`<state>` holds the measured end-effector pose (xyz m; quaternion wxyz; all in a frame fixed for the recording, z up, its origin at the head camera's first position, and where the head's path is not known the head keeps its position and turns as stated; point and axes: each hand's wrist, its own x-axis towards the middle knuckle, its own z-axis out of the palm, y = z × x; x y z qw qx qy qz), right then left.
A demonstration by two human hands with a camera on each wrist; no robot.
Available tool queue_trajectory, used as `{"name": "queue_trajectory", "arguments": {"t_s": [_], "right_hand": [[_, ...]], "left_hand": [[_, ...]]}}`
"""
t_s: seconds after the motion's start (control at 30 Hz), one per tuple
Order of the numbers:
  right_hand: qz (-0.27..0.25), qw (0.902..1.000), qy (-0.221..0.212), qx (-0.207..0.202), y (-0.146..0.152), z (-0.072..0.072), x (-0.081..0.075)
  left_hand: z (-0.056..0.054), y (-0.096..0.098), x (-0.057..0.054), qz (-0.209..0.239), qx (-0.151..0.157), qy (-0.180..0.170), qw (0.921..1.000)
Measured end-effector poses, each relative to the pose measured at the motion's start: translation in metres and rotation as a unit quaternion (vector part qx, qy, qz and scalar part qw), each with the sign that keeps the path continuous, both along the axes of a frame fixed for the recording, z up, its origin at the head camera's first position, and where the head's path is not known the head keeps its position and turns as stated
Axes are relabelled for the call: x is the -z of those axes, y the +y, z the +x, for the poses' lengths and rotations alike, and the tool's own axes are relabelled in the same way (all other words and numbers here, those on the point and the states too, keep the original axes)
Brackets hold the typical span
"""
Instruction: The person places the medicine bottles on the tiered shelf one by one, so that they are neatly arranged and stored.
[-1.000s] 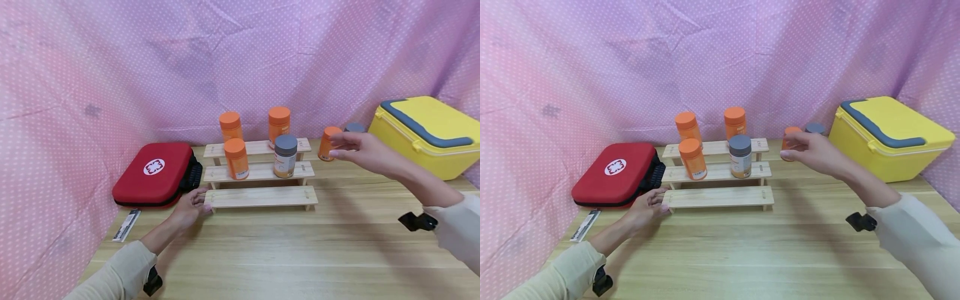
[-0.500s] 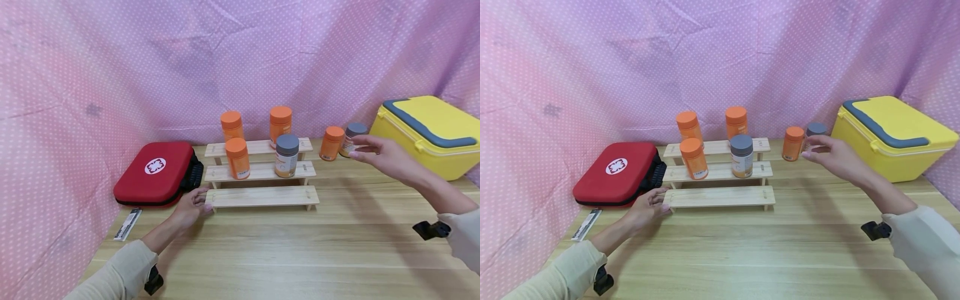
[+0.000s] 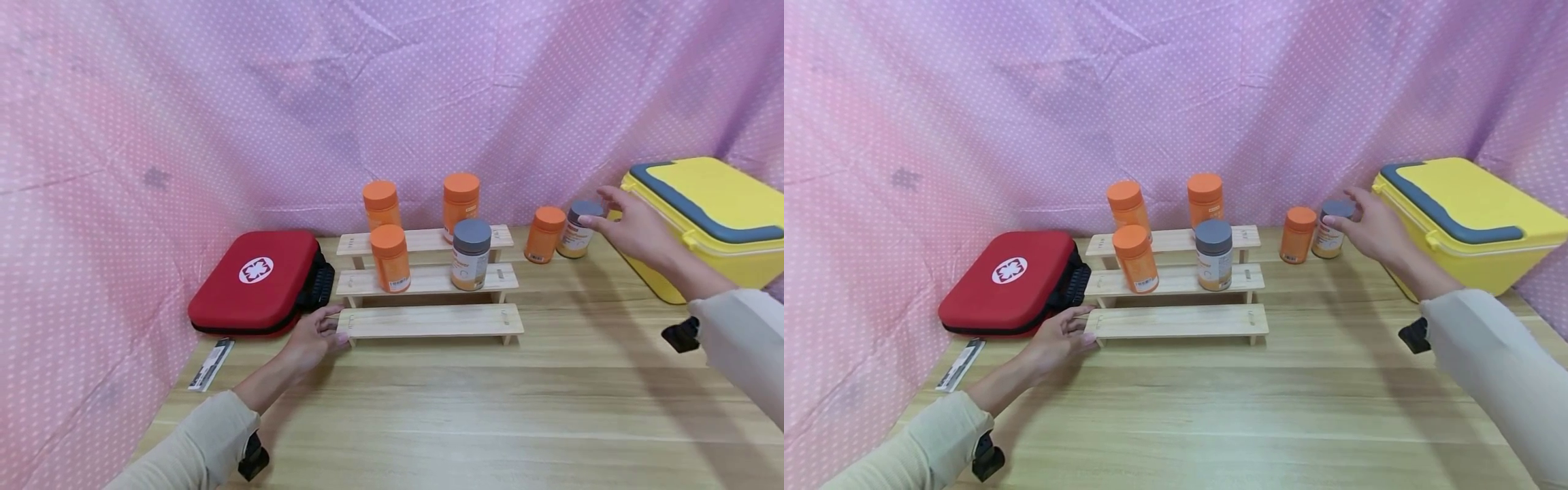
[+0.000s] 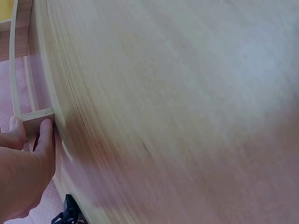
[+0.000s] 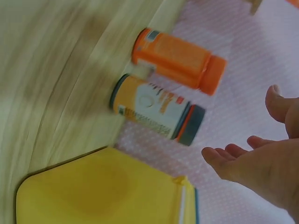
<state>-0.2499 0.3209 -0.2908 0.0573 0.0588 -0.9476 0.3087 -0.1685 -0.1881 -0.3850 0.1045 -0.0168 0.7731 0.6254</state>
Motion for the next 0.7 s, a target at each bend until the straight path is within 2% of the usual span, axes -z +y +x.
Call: {"name": "queue_trajectory", "arguments": {"t_s": [0.13,0.3,0.5,0.7], "right_hand": [[0.009,0.9998,-0.014,-0.003,0.003,-0.02,0.007],[-0.028,0.998,-0.055,-0.016,0.009,-0.038,0.014],[-0.05,0.9925,-0.11,-0.023,0.019,-0.046,0.024],[-0.045,0.993,-0.105,-0.029,0.024,-0.049,0.033]], "left_hand": [[0.0,0.001,0.0,0.002,-0.005,0.0,1.0],[0.0,0.001,0.001,0.0,-0.008,0.004,1.0],[0.0,0.002,0.001,0.0,-0.009,0.001,1.0],[0.001,0.002,-0.001,-0.001,-0.016,0.002,0.9999]]}}
